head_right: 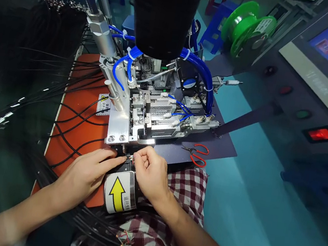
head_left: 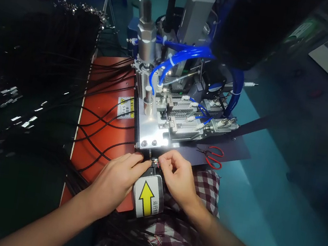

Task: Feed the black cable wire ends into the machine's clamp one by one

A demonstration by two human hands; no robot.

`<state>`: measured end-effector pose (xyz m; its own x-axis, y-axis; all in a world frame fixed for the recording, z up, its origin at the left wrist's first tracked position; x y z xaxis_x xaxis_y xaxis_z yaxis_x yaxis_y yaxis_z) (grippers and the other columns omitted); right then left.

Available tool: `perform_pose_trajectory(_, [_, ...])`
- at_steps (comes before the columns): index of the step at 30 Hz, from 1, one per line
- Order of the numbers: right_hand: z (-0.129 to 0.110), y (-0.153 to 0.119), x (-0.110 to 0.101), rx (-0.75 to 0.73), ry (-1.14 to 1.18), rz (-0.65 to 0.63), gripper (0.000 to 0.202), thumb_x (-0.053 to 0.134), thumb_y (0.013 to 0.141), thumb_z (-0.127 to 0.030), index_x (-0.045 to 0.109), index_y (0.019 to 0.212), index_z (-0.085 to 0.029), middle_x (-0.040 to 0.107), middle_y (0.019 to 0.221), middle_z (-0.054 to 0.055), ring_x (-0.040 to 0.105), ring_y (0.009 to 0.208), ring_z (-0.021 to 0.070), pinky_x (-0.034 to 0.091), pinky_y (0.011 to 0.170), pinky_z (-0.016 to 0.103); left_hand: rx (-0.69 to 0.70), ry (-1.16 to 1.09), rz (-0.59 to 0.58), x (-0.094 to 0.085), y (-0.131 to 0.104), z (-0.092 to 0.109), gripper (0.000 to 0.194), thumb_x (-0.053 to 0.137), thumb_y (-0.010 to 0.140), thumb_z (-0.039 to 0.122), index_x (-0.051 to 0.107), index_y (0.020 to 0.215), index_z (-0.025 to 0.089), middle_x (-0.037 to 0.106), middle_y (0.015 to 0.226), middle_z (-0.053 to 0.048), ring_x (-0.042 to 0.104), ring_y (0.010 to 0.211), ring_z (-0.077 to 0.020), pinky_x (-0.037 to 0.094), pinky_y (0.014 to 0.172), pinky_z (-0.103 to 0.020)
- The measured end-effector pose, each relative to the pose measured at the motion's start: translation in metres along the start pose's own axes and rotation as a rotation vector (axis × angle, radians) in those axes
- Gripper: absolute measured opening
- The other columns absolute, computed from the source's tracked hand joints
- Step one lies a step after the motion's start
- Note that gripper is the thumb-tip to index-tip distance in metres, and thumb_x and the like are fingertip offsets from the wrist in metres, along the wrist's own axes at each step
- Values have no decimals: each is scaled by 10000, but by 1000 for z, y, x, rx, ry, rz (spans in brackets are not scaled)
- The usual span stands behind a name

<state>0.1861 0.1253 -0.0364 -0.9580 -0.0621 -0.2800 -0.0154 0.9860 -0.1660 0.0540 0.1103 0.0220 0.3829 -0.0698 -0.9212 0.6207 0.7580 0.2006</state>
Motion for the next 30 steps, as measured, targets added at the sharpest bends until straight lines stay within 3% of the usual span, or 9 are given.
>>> perform_pose_trajectory(4, [24,3,13,304,374,-150,216,580,759,-351,512,663,-170,408,488,-67,307,420,72,219,407,209,34,21,-27,1,0,1,303,363,877,65,616,1035,112,639,879,-110,598,730,-206,520,593,-308])
perform_pose_trajectory(7, [32,2,10,336,440,-123,210,603,732,-343,521,661,-163,418,488,-68,312,419,65,228,412,204,33,42,-48,1,1,1,297,369,871,61,611,1035,117,638,890,-112,598,735,-208,524,602,-313])
perform_pose_trajectory(9, [33,-3,4,315,396,-69,213,598,742,-353,527,680,-162,425,496,-67,329,422,67,244,414,203,28,50,-61,2,1,1,296,376,862,49,611,1027,122,637,897,-111,598,732,-210,524,599,-316])
perform_pose_trajectory(12, [24,-13,7,270,271,-131,236,574,777,-380,556,707,-155,436,521,-51,360,453,80,274,426,207,18,56,-78,3,1,1,295,386,850,37,608,1019,133,635,893,-103,596,723,-214,517,585,-318])
perform_pose_trajectory(18, [-17,-14,-3,-27,-242,-31,171,509,811,-221,551,650,-178,457,541,-33,402,518,103,308,512,233,8,50,-80,4,-1,0,296,396,840,31,601,1021,143,629,897,-92,588,718,-211,500,570,-313])
perform_pose_trajectory(20, [-21,-10,-6,-76,-284,-22,168,503,806,-195,539,642,-181,457,553,-32,401,533,106,303,524,237,10,51,-81,4,-1,0,299,392,845,36,598,1033,145,627,909,-91,584,721,-206,497,577,-310])
perform_pose_trajectory(25, [11,-1,3,133,190,-189,192,560,801,-317,532,679,-172,393,528,-59,340,464,85,265,447,215,14,66,-74,3,0,0,307,357,870,54,607,1026,141,621,914,-95,563,721,-189,486,606,-302])
perform_pose_trajectory(30, [26,0,9,227,357,-266,292,569,790,-446,547,697,-170,439,525,-57,366,432,84,275,439,222,-13,146,-54,1,-1,4,268,404,881,112,613,1044,149,600,878,-99,531,748,-218,464,627,-349])
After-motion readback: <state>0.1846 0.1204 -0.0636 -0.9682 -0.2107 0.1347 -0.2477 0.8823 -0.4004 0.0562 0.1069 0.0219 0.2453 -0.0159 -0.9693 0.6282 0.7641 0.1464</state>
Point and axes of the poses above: each hand's wrist, its own y-axis towards the middle knuckle, its own x-axis out of the palm, z = x × y, the point moved 7 cm from there along y, towards the middle knuckle
